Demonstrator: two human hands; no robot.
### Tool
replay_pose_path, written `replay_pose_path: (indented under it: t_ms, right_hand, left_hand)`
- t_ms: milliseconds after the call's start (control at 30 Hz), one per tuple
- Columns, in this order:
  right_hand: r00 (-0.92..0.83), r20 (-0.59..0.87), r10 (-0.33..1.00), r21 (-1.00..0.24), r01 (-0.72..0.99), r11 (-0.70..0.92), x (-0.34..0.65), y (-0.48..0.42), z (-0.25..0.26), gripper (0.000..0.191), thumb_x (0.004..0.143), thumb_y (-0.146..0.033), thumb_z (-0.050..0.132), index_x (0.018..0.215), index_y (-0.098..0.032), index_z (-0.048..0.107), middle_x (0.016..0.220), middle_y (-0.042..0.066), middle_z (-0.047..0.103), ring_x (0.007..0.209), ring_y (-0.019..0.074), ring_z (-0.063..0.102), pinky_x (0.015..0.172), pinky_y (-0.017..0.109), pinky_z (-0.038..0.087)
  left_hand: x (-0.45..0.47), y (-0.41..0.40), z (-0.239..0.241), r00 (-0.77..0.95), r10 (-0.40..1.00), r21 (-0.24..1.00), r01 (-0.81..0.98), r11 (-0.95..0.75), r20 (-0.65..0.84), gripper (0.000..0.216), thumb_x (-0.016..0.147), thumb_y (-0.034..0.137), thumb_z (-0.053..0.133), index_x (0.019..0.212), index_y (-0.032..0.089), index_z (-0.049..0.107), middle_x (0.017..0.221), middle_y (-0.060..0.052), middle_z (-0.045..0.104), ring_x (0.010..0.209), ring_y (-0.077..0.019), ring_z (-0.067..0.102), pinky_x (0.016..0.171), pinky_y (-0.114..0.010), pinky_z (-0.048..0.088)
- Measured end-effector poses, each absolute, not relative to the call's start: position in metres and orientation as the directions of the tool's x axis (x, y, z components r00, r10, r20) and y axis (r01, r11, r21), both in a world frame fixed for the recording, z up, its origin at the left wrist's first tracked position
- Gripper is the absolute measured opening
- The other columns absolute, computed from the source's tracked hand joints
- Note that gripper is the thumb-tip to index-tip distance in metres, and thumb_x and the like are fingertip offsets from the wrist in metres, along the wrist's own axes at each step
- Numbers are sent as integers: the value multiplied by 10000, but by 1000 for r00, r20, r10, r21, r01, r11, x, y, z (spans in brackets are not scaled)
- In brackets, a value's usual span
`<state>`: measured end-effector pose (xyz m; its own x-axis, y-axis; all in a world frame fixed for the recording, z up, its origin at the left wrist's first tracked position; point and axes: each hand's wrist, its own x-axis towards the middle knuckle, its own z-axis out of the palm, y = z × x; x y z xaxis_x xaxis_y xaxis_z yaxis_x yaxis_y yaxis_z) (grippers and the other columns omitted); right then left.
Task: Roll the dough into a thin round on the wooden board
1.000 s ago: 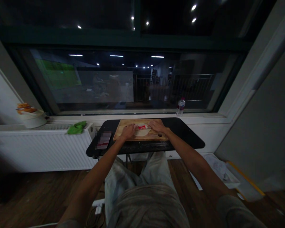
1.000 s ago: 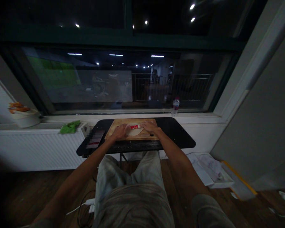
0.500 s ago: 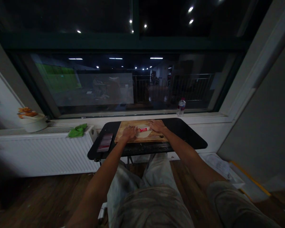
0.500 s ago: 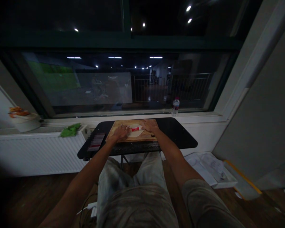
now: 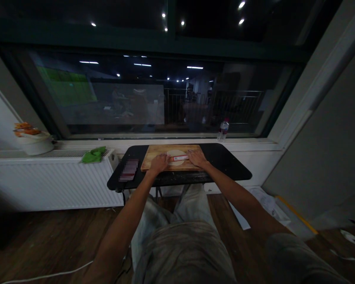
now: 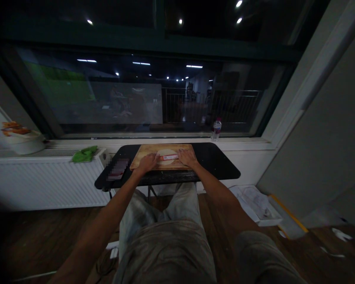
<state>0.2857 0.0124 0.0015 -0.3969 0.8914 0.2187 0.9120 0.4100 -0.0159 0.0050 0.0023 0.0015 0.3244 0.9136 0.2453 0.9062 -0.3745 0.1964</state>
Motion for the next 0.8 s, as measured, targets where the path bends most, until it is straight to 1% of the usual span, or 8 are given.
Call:
replay_pose_path:
  t_ms: [100, 200, 300, 400, 467, 533, 700, 800]
  right_hand:
    - [-341, 229, 912, 46, 939, 340, 285, 6, 1, 509, 1169, -255, 386, 1582, -120, 651, 1604, 221, 684, 1532, 342, 627, 1321, 505, 446]
    - [-317, 249, 915, 97, 948, 303, 285, -1, -1, 532, 1160, -243, 377, 1601, -149, 661, 1634, 196, 667, 1543, 338, 621, 1328, 499, 450]
    - [-300, 284, 911, 94, 954, 285, 285, -10, -2, 556, 1163, -255, 363, 1636, -163, 641, 1640, 176, 665, 1564, 321, 603, 1352, 497, 421]
    - [-278, 299, 913, 73, 960, 268, 284, -19, -2, 582, 1175, -273, 329, 1659, -109, 608, 1674, 197, 626, 1599, 312, 564, 1380, 506, 373]
    - [-278, 298, 913, 65, 960, 271, 286, -26, -2, 589, 1178, -275, 316, 1657, -89, 604, 1681, 206, 616, 1610, 309, 550, 1390, 514, 353]
    - [-292, 303, 907, 55, 956, 290, 289, -32, -3, 592, 1176, -276, 311, 1658, -99, 607, 1673, 198, 625, 1614, 304, 545, 1395, 524, 344]
    - [-315, 302, 900, 42, 947, 318, 298, -34, -7, 612, 1187, -297, 271, 1653, -85, 607, 1705, 189, 596, 1648, 282, 500, 1414, 497, 310]
    - [-312, 263, 913, 50, 949, 310, 299, -22, -8, 585, 1189, -284, 288, 1656, -148, 613, 1724, 149, 586, 1663, 274, 478, 1419, 525, 292]
  left_hand:
    - [4, -11, 0, 343, 893, 206, 889, -409, 291, 561, 1224, 414, 280, 1469, 135, 700, 1541, -205, 724, 1418, -311, 707, 1202, -393, 516]
    - [5, -21, 0, 343, 886, 193, 890, -413, 313, 565, 1224, 403, 259, 1427, 144, 719, 1479, -194, 760, 1367, -314, 729, 1183, -411, 533]
    - [7, -26, 1, 320, 891, 179, 904, -389, 321, 552, 1222, 410, 269, 1410, 155, 721, 1442, -187, 778, 1323, -321, 745, 1152, -427, 555]
    - [9, -30, 1, 324, 887, 178, 901, -396, 330, 550, 1219, 405, 271, 1397, 145, 722, 1438, -199, 776, 1312, -338, 744, 1156, -457, 555]
    - [9, -32, -2, 340, 876, 189, 888, -419, 343, 551, 1217, 398, 269, 1400, 141, 721, 1459, -202, 765, 1332, -345, 731, 1179, -471, 544]
    - [8, -34, -7, 347, 864, 210, 873, -440, 366, 545, 1214, 393, 273, 1401, 148, 722, 1482, -200, 754, 1358, -348, 716, 1214, -486, 523]
    - [9, -35, -22, 355, 824, 243, 837, -490, 441, 496, 1203, 386, 314, 1448, 195, 700, 1560, -167, 720, 1476, -326, 649, 1343, -506, 407]
    - [11, -31, -28, 344, 818, 249, 834, -492, 461, 506, 1197, 397, 322, 1491, 192, 679, 1605, -167, 692, 1534, -337, 604, 1366, -532, 377]
